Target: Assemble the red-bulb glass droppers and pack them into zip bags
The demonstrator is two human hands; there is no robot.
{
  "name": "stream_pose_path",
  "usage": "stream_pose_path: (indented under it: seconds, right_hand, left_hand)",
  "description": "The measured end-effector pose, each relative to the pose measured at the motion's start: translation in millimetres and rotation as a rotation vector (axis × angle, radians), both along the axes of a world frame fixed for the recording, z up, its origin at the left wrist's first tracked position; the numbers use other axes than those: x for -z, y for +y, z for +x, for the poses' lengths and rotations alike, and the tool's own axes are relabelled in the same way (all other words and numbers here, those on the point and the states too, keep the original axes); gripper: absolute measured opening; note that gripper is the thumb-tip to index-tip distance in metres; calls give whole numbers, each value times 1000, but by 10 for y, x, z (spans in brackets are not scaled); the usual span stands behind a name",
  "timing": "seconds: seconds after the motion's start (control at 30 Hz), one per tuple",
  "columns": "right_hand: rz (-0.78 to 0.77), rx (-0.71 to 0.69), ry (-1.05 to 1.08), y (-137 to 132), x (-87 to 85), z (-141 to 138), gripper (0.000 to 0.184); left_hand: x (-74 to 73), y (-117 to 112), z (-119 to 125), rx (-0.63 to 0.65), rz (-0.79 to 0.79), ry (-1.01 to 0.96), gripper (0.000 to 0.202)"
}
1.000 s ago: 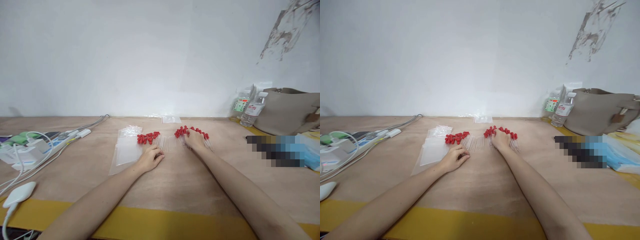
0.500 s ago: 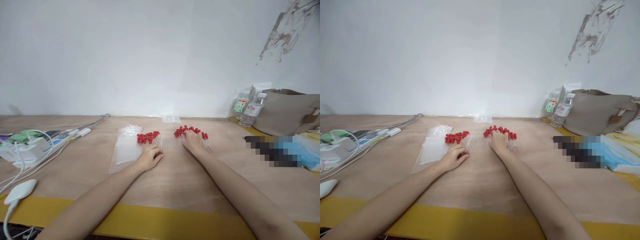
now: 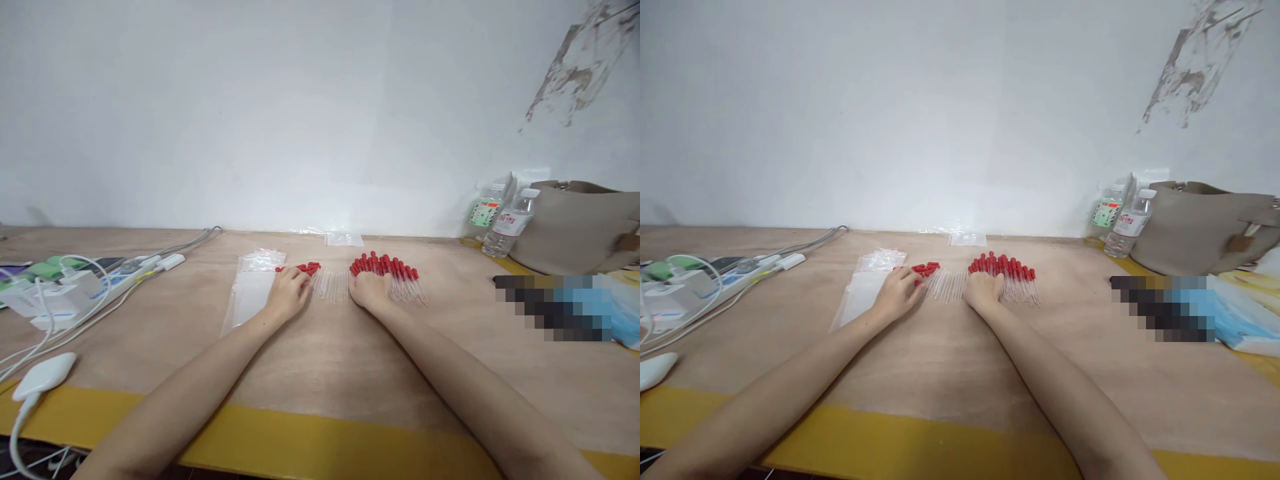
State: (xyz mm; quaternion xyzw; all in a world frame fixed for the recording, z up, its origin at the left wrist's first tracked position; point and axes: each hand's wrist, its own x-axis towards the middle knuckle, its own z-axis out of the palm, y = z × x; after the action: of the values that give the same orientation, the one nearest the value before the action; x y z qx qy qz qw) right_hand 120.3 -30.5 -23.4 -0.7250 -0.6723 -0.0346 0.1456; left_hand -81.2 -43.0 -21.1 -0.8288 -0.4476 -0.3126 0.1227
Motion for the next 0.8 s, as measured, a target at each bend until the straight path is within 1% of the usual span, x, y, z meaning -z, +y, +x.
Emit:
stream_pose_path:
  seconds: [0.07,0.17,0.23,0.33,0.43,0.53,0.6,0.7,0.8]
  right_hand:
    - [-10,3,5,-18,-27,-13,28]
    - [-8,14,14,-63,-87,-33,30]
    - [18,6,35,-112,-125,-37,31]
    - [67,-59,96,-209,-139,-2,30]
    - [123,-166,162,-303,-90,97,24]
    - [199,-284,236,-366,1,222,18]
    - [262,-350,271,-392,69,287,20]
    - [359,-405,283,-417,162,338,26]
    - [386,-428,285,-445,207,353,27]
  left_hand:
    - [-39,108,-58,-79,10,15,16]
    - [-62,239,-105,-143,-4,60,16]
    - [-61,304,-105,-155,-11,111,16]
    - [-53,374,-81,-144,-32,194,19]
    - [-31,402,-68,-126,-62,236,24]
    - [3,385,-74,-133,-93,253,24]
    - [21,360,-84,-137,-114,260,22]
    - [20,328,-98,-141,-135,259,18]
    - [-27,294,-94,-158,-142,243,15]
